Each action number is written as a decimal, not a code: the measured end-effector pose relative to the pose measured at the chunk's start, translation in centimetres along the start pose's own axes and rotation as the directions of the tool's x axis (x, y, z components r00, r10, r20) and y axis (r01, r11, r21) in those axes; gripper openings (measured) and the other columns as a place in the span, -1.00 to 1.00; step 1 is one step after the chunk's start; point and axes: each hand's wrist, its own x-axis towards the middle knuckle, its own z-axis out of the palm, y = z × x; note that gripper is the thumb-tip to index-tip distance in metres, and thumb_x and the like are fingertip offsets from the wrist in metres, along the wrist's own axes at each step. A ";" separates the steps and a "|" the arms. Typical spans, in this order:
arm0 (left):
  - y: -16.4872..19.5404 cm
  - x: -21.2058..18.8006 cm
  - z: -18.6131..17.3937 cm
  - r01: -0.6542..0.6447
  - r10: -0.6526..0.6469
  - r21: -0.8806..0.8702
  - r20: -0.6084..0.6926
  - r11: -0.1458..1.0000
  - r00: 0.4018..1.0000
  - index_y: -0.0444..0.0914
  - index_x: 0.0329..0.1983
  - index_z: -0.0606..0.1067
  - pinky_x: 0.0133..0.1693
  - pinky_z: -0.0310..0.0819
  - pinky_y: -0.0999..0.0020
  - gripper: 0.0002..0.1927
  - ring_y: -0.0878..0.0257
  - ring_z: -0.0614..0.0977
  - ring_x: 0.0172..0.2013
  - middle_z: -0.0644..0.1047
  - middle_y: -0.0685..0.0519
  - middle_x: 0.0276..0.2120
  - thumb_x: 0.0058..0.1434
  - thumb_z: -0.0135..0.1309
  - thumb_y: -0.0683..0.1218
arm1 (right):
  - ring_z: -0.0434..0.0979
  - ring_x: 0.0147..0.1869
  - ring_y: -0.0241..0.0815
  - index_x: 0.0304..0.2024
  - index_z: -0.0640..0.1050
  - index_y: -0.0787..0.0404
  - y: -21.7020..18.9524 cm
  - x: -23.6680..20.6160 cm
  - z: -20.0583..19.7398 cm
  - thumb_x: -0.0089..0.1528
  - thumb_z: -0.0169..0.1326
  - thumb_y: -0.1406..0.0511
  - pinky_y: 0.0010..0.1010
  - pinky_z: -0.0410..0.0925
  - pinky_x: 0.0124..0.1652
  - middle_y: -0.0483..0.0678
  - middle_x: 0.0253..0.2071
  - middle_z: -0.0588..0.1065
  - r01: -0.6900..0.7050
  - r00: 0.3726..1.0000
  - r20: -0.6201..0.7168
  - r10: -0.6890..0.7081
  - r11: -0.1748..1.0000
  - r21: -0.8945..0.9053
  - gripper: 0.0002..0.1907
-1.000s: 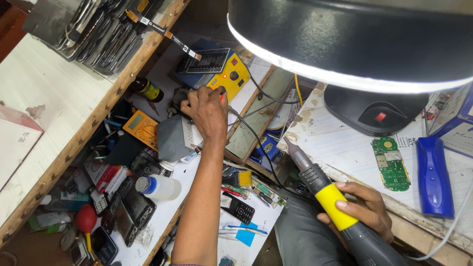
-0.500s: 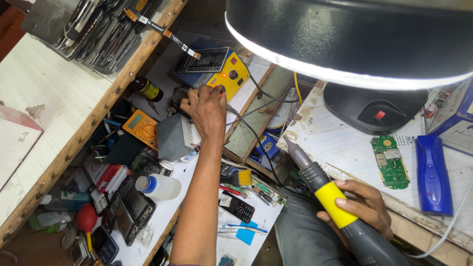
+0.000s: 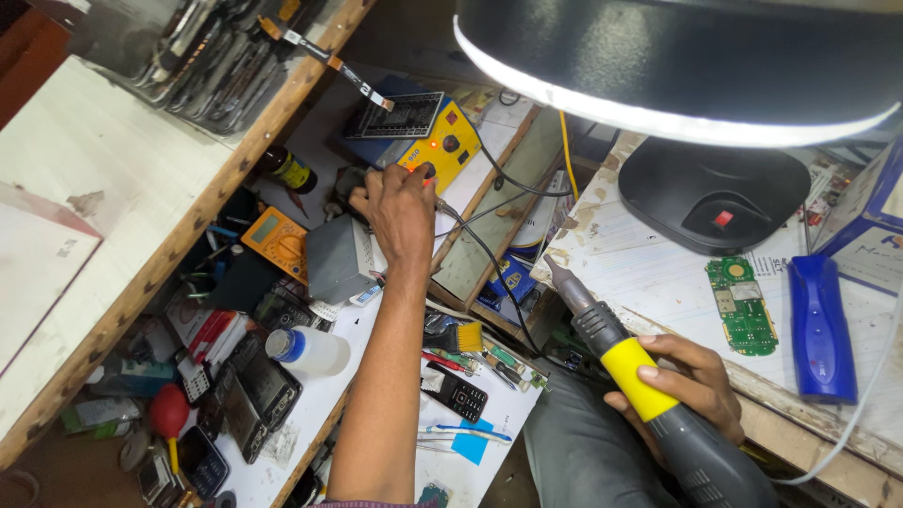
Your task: The person holds a small mobile phone, wipes it with a cloth, and applies liquid from a syringe-like applicator onto a small board component on the workbench. They then use a hot air gun to heat the component while steadying it with the other hand.
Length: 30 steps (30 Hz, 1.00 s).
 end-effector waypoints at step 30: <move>1.3 0.5 1.4 0.041 -0.042 -0.010 -0.091 0.999 0.995 -0.26 -0.18 0.67 -0.03 0.26 0.16 -0.78 0.14 0.60 -0.17 0.65 0.00 -0.18 0.11 0.33 -0.10 | 0.59 0.10 -0.02 0.00 0.42 0.12 0.6 0.2 0.0 0.02 0.42 0.34 -0.38 0.52 -0.06 0.15 0.05 0.48 0.050 0.999 -0.003 -0.050 0.998 -0.026 -0.43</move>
